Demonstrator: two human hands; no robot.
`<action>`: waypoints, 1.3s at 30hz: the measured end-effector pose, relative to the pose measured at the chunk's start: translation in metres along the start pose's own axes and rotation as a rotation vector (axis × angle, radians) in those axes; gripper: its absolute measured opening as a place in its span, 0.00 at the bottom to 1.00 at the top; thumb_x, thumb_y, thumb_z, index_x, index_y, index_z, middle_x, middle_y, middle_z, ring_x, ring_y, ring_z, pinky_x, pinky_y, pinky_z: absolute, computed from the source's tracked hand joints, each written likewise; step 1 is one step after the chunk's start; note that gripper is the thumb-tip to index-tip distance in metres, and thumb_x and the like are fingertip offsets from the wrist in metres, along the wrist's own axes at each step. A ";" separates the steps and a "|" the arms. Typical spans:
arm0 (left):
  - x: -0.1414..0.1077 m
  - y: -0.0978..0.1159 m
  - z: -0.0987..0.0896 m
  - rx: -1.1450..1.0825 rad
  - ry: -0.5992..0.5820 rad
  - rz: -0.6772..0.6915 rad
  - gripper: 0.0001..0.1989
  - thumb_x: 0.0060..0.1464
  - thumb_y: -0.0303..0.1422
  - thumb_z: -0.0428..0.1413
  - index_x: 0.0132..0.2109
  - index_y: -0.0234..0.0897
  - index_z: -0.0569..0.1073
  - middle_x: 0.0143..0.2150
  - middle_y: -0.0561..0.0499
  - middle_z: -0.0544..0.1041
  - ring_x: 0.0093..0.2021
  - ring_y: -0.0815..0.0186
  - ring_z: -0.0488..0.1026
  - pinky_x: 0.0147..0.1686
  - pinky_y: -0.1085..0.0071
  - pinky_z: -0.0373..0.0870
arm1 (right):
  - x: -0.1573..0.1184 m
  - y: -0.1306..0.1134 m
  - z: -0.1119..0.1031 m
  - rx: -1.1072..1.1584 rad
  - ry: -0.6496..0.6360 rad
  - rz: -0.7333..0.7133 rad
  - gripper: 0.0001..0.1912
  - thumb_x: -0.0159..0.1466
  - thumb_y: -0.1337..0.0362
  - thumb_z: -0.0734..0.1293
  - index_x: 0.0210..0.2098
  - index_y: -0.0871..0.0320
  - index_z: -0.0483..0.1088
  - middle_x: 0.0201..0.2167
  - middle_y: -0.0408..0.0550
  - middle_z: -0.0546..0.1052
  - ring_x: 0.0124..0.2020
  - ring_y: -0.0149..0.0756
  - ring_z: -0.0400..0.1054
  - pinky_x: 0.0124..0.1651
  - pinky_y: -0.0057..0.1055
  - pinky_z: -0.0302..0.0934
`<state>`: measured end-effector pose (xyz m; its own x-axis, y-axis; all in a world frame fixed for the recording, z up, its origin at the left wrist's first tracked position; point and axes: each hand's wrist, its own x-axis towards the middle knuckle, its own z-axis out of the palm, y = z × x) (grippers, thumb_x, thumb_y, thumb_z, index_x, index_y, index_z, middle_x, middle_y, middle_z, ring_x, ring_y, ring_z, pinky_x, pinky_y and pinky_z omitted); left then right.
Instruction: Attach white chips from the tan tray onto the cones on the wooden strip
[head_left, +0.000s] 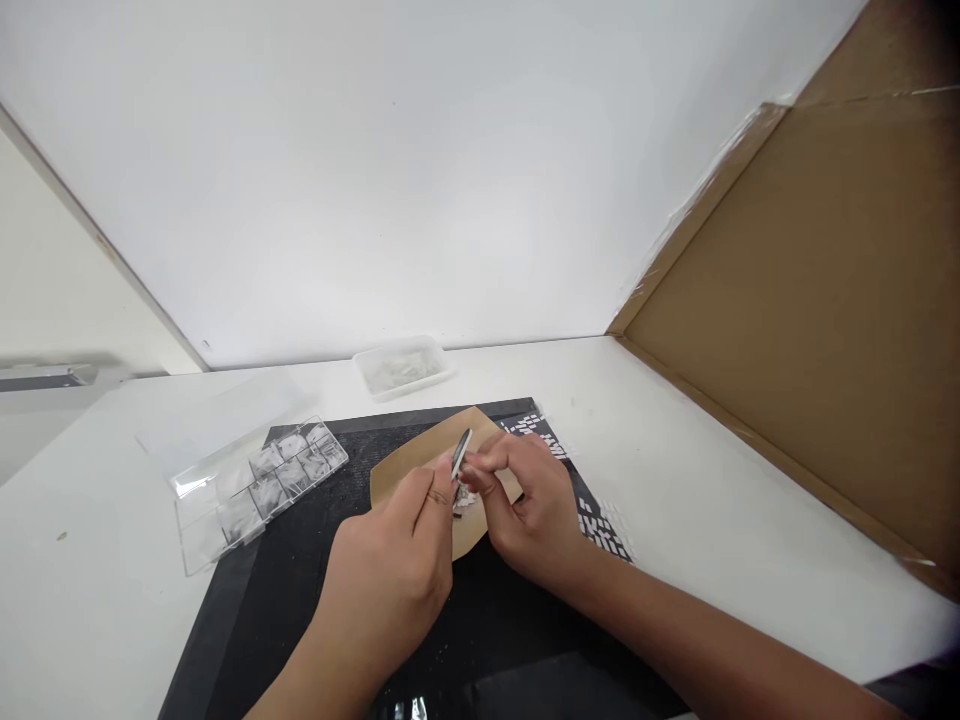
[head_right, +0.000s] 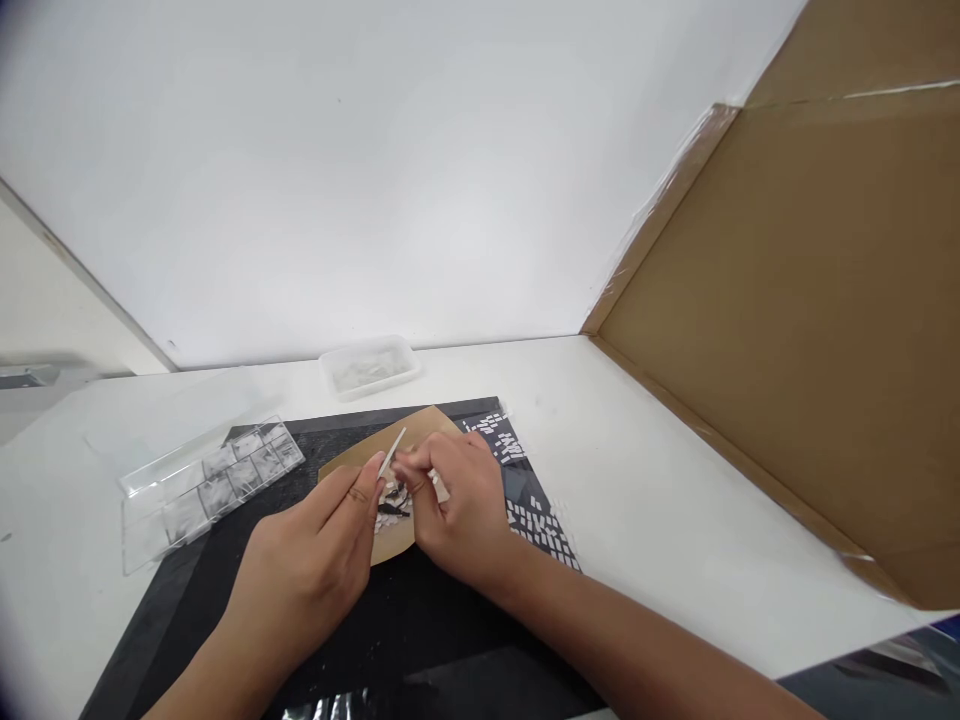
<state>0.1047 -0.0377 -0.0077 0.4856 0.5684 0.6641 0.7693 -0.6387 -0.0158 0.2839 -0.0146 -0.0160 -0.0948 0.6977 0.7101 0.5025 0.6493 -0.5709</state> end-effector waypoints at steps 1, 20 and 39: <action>0.000 0.000 0.000 -0.010 -0.007 -0.011 0.21 0.66 0.22 0.51 0.65 0.28 0.66 0.49 0.40 0.83 0.39 0.60 0.83 0.24 0.71 0.75 | 0.000 -0.001 0.000 -0.003 -0.023 -0.016 0.10 0.70 0.70 0.66 0.32 0.54 0.65 0.27 0.38 0.77 0.29 0.33 0.72 0.40 0.37 0.55; 0.000 -0.007 0.004 -0.194 -0.025 -0.021 0.20 0.69 0.24 0.51 0.66 0.33 0.66 0.46 0.42 0.81 0.40 0.62 0.82 0.34 0.71 0.81 | 0.005 0.006 -0.003 -0.077 -0.030 0.029 0.12 0.71 0.68 0.66 0.31 0.54 0.64 0.27 0.39 0.76 0.29 0.33 0.70 0.41 0.38 0.52; 0.007 -0.004 0.003 -0.462 -0.005 -0.215 0.12 0.72 0.28 0.49 0.52 0.37 0.76 0.39 0.48 0.79 0.36 0.67 0.78 0.39 0.72 0.75 | 0.011 0.003 -0.007 -0.046 -0.066 0.039 0.10 0.72 0.65 0.68 0.32 0.54 0.71 0.26 0.38 0.78 0.28 0.32 0.72 0.42 0.38 0.55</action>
<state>0.1060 -0.0291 -0.0056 0.3394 0.7140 0.6124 0.5884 -0.6691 0.4540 0.2905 -0.0069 -0.0068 -0.1300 0.7413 0.6584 0.5454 0.6080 -0.5769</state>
